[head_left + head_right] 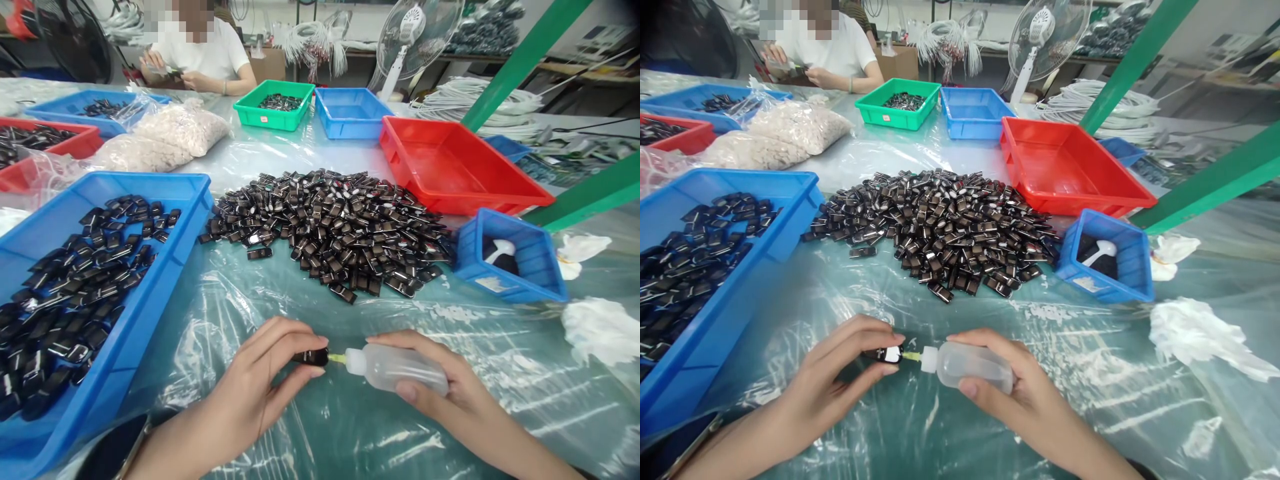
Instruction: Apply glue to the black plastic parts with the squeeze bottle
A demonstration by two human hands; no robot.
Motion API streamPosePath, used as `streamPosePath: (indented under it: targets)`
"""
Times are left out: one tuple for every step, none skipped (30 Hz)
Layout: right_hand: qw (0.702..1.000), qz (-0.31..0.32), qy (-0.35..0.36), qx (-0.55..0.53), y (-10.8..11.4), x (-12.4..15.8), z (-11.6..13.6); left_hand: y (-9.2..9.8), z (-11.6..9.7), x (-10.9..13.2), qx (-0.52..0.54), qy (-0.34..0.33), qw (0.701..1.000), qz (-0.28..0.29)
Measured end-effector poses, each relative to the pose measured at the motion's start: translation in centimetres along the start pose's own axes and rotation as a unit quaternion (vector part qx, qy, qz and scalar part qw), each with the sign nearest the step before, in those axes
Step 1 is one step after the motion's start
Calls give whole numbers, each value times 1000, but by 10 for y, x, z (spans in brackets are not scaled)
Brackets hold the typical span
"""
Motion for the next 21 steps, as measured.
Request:
streamPosePath:
  targets:
    - [1000, 0, -4, -3, 0, 0, 0, 0, 0, 0, 1, 0, 1000, 0]
    - [1000, 1, -9, -4, -1, 0, -1, 0, 0, 1, 2, 1, 1000, 0]
    - [1000, -2, -15, -6, -1, 0, -1, 1, -1, 1, 2, 0, 1000, -1]
    - [1000, -7, -21, -9, 0, 0, -1, 1, -1, 2, 3, 0, 1000, -3]
    - [999, -14, -28, -11, 0, 1, -1, 0, 0, 2, 6, 3, 1000, -2]
    - [999, -20, -35, -12, 1, 1, -1, -1, 2, 2, 8, 11, 1000, 6]
    - [999, -27, -42, -9, 2, 1, -1, -4, 5, 3, 11, 26, 999, 19]
    - [999, -32, -44, -4, 3, 1, 0, -6, 10, 4, 12, 45, 998, 32]
    - [999, -37, -39, 4, 4, 1, 2, -9, 14, 4, 10, 67, 997, 46]
    - [999, -44, -30, 14, 6, 1, 4, -12, 18, 5, 5, 86, 995, 58]
    - [998, -52, -18, 25, 7, 1, 6, -13, 20, 5, -1, 97, 993, 63]
    - [998, -59, -7, 34, 8, 1, 7, -13, 21, 5, -8, 103, 992, 67]
    - [997, -63, 2, 43, 9, 1, 8, -14, 21, 5, -14, 106, 992, 70]
    - [997, -65, 8, 49, 9, 1, 8, -14, 20, 4, -20, 107, 991, 75]
    - [997, -64, 11, 52, 9, 1, 8, -13, 18, 4, -24, 108, 991, 80]
    - [997, -61, 11, 53, 8, 1, 7, -13, 16, 4, -26, 106, 990, 85]
    - [997, -58, 9, 52, 8, 2, 7, -12, 14, 3, -25, 103, 990, 90]
    - [997, -56, 6, 50, 8, 2, 7, -12, 12, 3, -20, 97, 991, 92]
    - [997, -56, 2, 49, 8, 2, 7, -11, 11, 2, -11, 90, 992, 89]
    - [997, -56, -2, 50, 8, 2, 7, -10, 10, 2, -1, 84, 993, 83]
    - [997, -58, -6, 50, 9, 2, 7, -8, 11, 1, 10, 81, 994, 71]
Point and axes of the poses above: each hand's wrist, its own x-axis away from the middle knuckle, its own y-axis out of the back of the hand, z = x × y, the point moved 8 cm from there along -x, towards the middle knuckle, and after that the axes turned 11 degrees about x, right-handed, at the moved point
